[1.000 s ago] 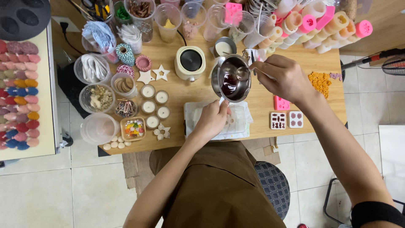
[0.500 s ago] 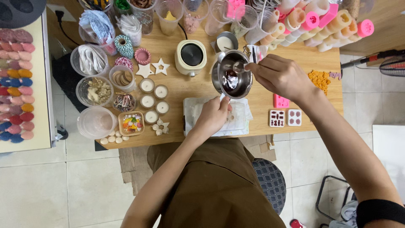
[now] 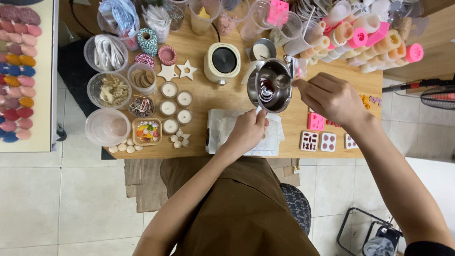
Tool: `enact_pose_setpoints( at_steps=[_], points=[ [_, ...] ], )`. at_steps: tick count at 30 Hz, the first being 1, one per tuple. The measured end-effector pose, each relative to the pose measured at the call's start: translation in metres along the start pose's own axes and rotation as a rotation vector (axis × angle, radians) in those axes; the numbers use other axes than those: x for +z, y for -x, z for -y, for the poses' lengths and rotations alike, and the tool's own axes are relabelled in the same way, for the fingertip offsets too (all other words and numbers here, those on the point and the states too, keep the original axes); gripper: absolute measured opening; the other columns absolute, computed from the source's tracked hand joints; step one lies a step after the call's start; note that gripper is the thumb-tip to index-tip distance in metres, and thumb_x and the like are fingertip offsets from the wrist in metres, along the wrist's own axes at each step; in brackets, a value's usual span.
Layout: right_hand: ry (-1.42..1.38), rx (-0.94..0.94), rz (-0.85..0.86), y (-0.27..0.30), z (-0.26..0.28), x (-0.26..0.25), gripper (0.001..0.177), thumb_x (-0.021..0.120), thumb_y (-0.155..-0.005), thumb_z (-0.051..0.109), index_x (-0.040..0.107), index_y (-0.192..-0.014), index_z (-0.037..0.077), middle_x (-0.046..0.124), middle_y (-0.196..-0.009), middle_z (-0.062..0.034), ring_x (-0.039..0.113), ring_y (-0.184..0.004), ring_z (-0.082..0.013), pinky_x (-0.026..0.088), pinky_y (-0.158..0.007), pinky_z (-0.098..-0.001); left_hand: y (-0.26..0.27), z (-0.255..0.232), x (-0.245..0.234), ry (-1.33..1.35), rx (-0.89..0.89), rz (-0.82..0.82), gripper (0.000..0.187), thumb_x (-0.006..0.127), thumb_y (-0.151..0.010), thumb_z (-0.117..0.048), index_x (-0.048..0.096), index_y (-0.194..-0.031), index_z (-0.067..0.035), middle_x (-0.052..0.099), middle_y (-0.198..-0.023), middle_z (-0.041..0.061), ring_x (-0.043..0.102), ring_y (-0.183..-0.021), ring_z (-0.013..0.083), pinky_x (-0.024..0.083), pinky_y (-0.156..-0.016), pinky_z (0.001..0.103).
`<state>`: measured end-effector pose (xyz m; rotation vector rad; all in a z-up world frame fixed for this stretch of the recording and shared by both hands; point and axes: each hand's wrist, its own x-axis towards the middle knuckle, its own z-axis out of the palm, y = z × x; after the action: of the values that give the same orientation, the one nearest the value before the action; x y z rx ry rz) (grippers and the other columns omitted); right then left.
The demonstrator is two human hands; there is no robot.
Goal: The person pours melted wax from a small pot into individual cavities of a silicone mold and uses a thin tool to refine the wax in the mold.
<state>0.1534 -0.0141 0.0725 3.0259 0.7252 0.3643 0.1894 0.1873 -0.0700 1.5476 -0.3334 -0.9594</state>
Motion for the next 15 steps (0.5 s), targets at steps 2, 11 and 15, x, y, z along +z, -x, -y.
enact_pose_setpoints(
  at_steps=[2, 11, 15],
  points=[
    [-0.016, 0.008, -0.001, 0.002, 0.002, 0.001, 0.016, 0.079, -0.09, -0.003, 0.074, -0.105, -0.002, 0.054, -0.072, -0.0068, 0.056, -0.065, -0.0226, 0.049, -0.061, -0.037, -0.002, 0.0, 0.002, -0.002, -0.021, 0.006, 0.047, 0.043, -0.107, -0.034, 0.065, -0.084, 0.0, 0.071, -0.071, 0.015, 0.071, -0.059, 0.0244, 0.056, -0.062, 0.039],
    [0.024, -0.005, 0.028, 0.0, 0.006, -0.005, 0.018, 0.076, -0.088, -0.007, 0.074, -0.106, -0.003, 0.053, -0.072, -0.0066, 0.057, -0.067, -0.0212, 0.049, -0.062, -0.0366, -0.004, -0.001, 0.004, -0.003, -0.031, 0.004, 0.048, 0.041, -0.107, -0.036, 0.065, -0.085, -0.001, 0.07, -0.072, 0.013, 0.068, -0.062, 0.0253, 0.054, -0.065, 0.04],
    [-0.034, 0.066, 0.006, 0.001, 0.01, -0.001, 0.018, 0.076, -0.088, -0.008, 0.074, -0.105, -0.002, 0.05, -0.071, -0.0064, 0.055, -0.066, -0.0211, 0.048, -0.062, -0.0368, -0.005, 0.0, 0.006, 0.025, 0.003, -0.006, 0.047, 0.041, -0.107, -0.035, 0.065, -0.086, 0.0, 0.071, -0.073, 0.013, 0.069, -0.063, 0.0252, 0.055, -0.065, 0.04]
  ],
)
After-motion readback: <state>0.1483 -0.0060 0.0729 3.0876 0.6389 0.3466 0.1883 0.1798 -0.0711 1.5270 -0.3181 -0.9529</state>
